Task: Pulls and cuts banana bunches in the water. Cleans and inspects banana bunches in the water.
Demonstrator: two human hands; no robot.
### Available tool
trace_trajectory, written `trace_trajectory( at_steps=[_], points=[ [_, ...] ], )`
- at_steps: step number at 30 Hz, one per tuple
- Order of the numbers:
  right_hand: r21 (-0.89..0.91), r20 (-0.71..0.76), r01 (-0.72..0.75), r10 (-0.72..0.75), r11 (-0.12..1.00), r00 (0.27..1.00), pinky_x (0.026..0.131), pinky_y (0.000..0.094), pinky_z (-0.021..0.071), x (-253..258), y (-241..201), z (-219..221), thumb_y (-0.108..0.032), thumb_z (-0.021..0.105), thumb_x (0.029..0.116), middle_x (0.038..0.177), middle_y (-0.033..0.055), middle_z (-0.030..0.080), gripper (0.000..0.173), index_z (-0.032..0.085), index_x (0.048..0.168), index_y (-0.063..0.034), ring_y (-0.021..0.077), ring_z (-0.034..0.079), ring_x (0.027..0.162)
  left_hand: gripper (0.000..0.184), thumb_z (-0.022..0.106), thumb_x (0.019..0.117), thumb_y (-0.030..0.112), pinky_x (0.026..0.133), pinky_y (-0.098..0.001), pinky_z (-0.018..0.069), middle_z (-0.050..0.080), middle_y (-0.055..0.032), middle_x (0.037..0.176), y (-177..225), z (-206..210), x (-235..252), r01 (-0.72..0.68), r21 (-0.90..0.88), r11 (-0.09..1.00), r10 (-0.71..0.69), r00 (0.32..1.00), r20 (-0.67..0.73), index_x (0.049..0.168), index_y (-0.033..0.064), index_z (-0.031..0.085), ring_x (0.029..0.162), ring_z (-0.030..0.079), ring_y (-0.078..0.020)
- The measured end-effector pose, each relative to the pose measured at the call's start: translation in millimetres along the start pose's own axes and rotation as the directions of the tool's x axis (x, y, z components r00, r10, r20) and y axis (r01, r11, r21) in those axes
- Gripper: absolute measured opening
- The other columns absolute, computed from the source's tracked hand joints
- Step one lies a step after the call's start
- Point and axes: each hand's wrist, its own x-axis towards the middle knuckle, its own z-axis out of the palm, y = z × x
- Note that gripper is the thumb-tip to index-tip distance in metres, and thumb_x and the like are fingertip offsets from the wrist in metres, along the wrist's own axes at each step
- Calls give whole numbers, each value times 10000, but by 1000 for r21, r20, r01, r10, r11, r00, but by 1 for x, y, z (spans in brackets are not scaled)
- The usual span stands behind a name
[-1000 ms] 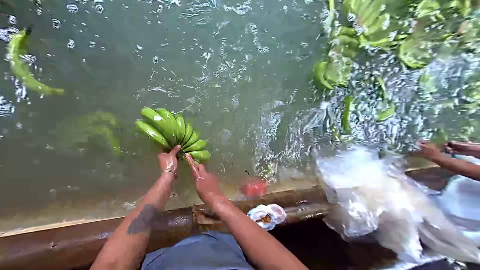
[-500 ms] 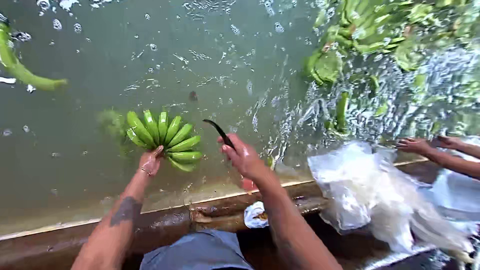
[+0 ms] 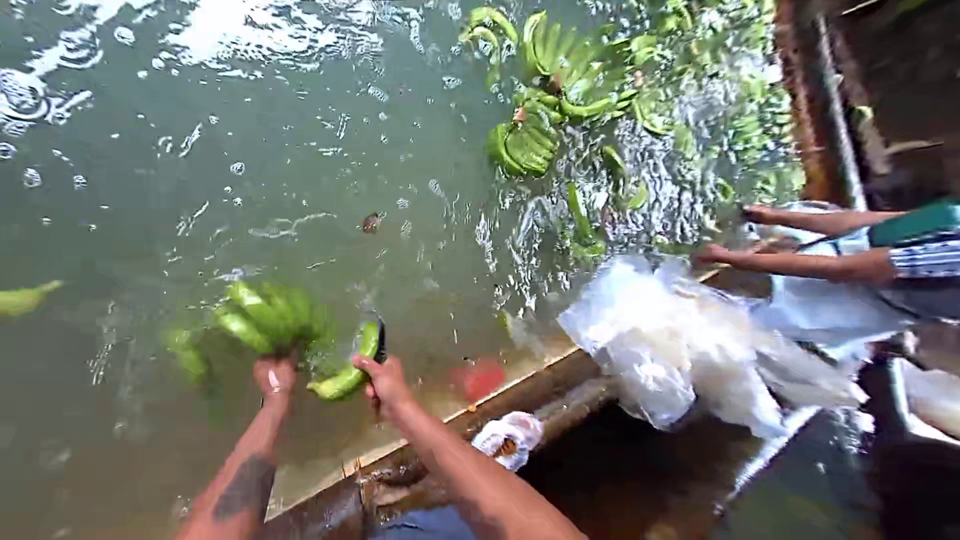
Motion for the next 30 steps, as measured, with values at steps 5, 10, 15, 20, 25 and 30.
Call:
trace_trajectory(
  at_steps=[5, 10, 15, 20, 25, 30],
  points=[
    [-594, -114, 197, -324, 780, 939, 577, 347, 541, 1, -57, -128, -279, 721, 972, 963, 141, 675, 494, 577, 1342, 15, 162, 599, 607, 441, 616, 986, 112, 1099, -598, 425, 569, -332, 1363, 54, 8, 2, -104, 524, 845, -25, 972, 233, 1372, -88, 545, 1296, 549, -472],
    [-978, 137, 131, 28, 160, 990, 1023, 682, 460, 79, -22, -244, -264, 807, 889, 1281, 305, 640, 607, 594, 1406, -27, 475, 623, 1180, 444, 435, 1046, 46, 1096, -591, 430, 557, -179, 1468, 15, -4, -10, -463, 608, 645, 170, 863, 476, 1471, 114, 543, 1361, 519, -397],
    [-988, 19, 40, 144, -149, 989, 1087, 701, 394, 92, 27, -238, -266, 705, 941, 1343, 307, 612, 454, 658, 1306, 1, 499, 548, 1299, 494, 630, 956, 213, 1190, -652, 274, 399, -331, 1544, -97, -36, -69, -634, 290, 717, 650, 758, 48, 1414, 33, 593, 1456, 339, -525],
    [-787, 83, 111, -74, 607, 994, 754, 462, 557, 63, -10, -196, -161, 674, 971, 984, 207, 653, 367, 598, 1249, 66, 280, 640, 819, 1235, 853, 790, 223, 1226, -436, 293, 130, -264, 1672, -120, -19, -107, 98, -301, 948, -86, 995, 52, 1618, 10, -38, 1527, 265, -320],
    [-435, 368, 183, -11, 882, 930, 438, 221, 400, 27, -42, -85, -220, 544, 1040, 709, -32, 539, 273, 540, 1266, -67, 40, 427, 472, 910, 755, 916, 169, 1194, -505, 342, 423, -297, 1534, -95, -12, -75, 225, 81, 971, -238, 943, 234, 1595, -29, 183, 1430, 436, -386],
    [-535, 488, 411, -127, 738, 864, 991, 469, 548, 50, 23, 55, -140, 817, 836, 1274, 244, 645, 772, 428, 1489, -5, 305, 662, 1131, 699, 693, 914, 24, 1213, -462, 319, 417, -321, 1524, -92, -35, -83, 27, 19, 999, -31, 973, 230, 1510, -104, 352, 1441, 410, -381]
  ],
)
